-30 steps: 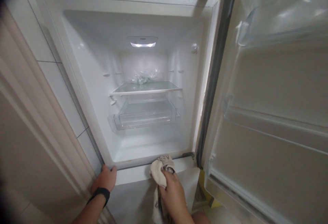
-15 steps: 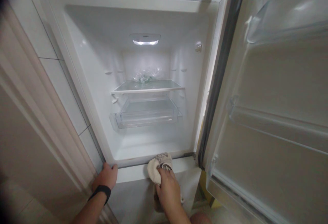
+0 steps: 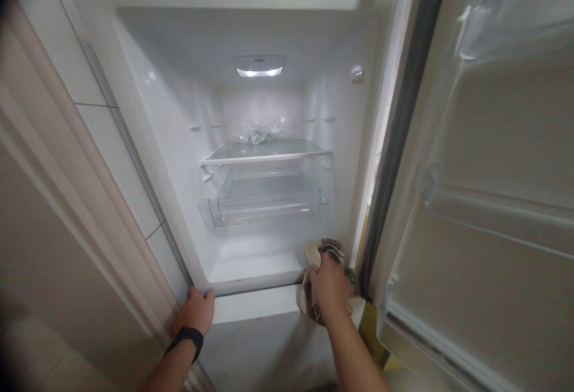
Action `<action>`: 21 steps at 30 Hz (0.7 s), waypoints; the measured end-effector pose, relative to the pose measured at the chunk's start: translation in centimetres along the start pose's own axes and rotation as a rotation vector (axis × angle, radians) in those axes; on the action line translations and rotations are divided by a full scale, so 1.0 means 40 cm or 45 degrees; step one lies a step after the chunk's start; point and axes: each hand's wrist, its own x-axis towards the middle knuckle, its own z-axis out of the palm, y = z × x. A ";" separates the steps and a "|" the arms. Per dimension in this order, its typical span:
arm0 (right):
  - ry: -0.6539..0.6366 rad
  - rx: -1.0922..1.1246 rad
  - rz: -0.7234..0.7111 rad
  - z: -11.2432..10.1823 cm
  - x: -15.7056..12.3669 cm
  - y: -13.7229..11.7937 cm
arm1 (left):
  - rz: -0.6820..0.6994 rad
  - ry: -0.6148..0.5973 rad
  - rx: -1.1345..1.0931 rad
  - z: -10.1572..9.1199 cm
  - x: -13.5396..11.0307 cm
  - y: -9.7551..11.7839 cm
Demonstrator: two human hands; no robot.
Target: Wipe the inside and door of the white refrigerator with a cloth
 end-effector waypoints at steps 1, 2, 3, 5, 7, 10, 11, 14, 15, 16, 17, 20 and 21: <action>-0.011 -0.009 -0.026 0.011 0.001 -0.019 | -0.009 0.003 -0.005 0.000 0.000 0.001; -0.024 -0.009 -0.066 0.023 -0.001 -0.044 | -0.017 0.006 -0.009 0.001 0.000 0.002; -0.045 -0.001 -0.120 0.037 -0.005 -0.073 | -0.022 0.010 -0.013 0.002 0.001 0.003; -0.106 0.035 -0.244 0.066 -0.021 -0.145 | -0.021 0.016 -0.017 0.005 0.004 0.002; -0.164 0.080 -0.381 0.093 -0.044 -0.227 | -0.015 0.012 -0.016 0.006 0.005 0.000; -0.260 0.140 -0.564 0.126 -0.082 -0.333 | -0.020 -0.010 -0.003 0.001 0.001 -0.001; -0.289 0.158 -0.614 0.133 -0.091 -0.357 | -0.024 -0.019 0.003 -0.002 -0.001 0.000; -0.322 0.202 -0.678 0.140 -0.102 -0.376 | -0.022 -0.044 0.012 -0.014 -0.009 0.003; -0.313 0.210 -0.666 0.138 -0.101 -0.365 | -0.020 -0.050 0.015 -0.017 -0.011 0.004; -0.290 0.221 -0.632 0.135 -0.097 -0.348 | -0.019 -0.057 0.017 -0.020 -0.012 0.005; -0.252 0.239 -0.573 0.130 -0.092 -0.326 | -0.018 -0.063 0.021 -0.021 -0.013 0.005; -0.101 0.345 -0.261 0.114 -0.080 -0.244 | -0.026 -0.075 0.031 -0.021 -0.010 0.002; -0.057 0.398 -0.147 0.107 -0.080 -0.216 | -0.032 -0.077 0.034 -0.021 -0.008 0.001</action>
